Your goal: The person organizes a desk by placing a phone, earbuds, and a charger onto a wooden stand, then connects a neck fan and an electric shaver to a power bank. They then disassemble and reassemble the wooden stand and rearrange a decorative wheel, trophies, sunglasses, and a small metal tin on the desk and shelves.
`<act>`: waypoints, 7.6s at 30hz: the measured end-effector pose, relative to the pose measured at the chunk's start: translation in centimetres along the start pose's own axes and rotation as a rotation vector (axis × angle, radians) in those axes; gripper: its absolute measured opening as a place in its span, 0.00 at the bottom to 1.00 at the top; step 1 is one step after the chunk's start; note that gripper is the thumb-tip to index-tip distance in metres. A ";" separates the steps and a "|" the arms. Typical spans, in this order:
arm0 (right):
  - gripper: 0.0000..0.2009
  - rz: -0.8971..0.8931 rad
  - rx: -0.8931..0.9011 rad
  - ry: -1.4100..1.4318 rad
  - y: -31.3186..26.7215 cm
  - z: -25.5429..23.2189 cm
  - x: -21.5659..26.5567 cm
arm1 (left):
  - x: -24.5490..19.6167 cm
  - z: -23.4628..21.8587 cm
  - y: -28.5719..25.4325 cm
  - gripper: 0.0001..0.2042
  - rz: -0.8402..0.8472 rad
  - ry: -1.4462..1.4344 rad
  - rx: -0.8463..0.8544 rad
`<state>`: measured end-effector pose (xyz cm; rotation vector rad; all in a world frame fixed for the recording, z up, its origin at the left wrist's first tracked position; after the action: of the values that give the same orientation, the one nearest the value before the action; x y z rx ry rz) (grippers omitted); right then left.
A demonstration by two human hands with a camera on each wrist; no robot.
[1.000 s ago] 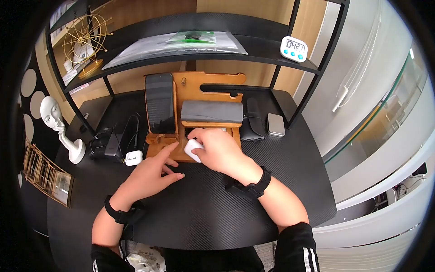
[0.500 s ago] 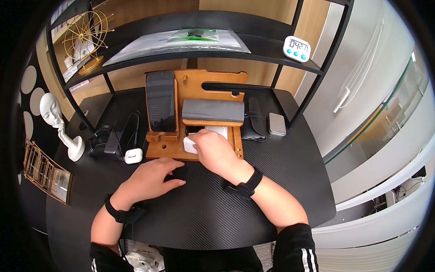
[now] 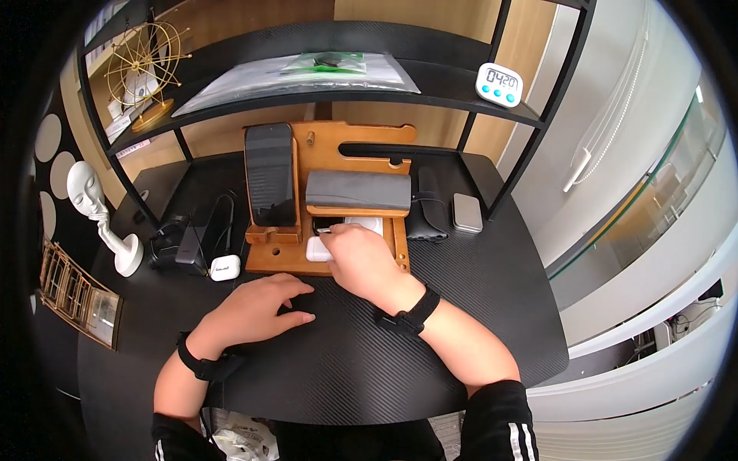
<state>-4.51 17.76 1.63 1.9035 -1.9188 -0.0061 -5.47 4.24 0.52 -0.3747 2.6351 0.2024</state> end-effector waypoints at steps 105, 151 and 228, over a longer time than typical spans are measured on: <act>0.39 -0.028 0.411 0.507 4.3 10.0 11.6 | 13.6 -4.5 -16.5 0.27 -0.398 -0.590 -0.212; 0.18 -0.093 0.260 0.439 4.0 9.6 12.2 | 13.7 -10.5 -18.8 0.34 -0.384 0.272 -0.463; 0.30 -0.090 -0.403 1.273 3.1 5.4 10.4 | 12.0 -12.9 -21.8 0.28 -0.295 -0.806 -0.956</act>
<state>-8.68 6.41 0.75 1.1743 -0.8571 0.5888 -14.72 -21.92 4.54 -0.7700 1.5229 1.2256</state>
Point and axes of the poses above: each hand's wrist, its own y-axis towards the middle knuckle, its own z-axis out of the palm, x = y × z, the point moved 7 cm from there along y, towards the middle knuckle, and after that the axes turned 11 degrees about z, right-handed, at the moved point
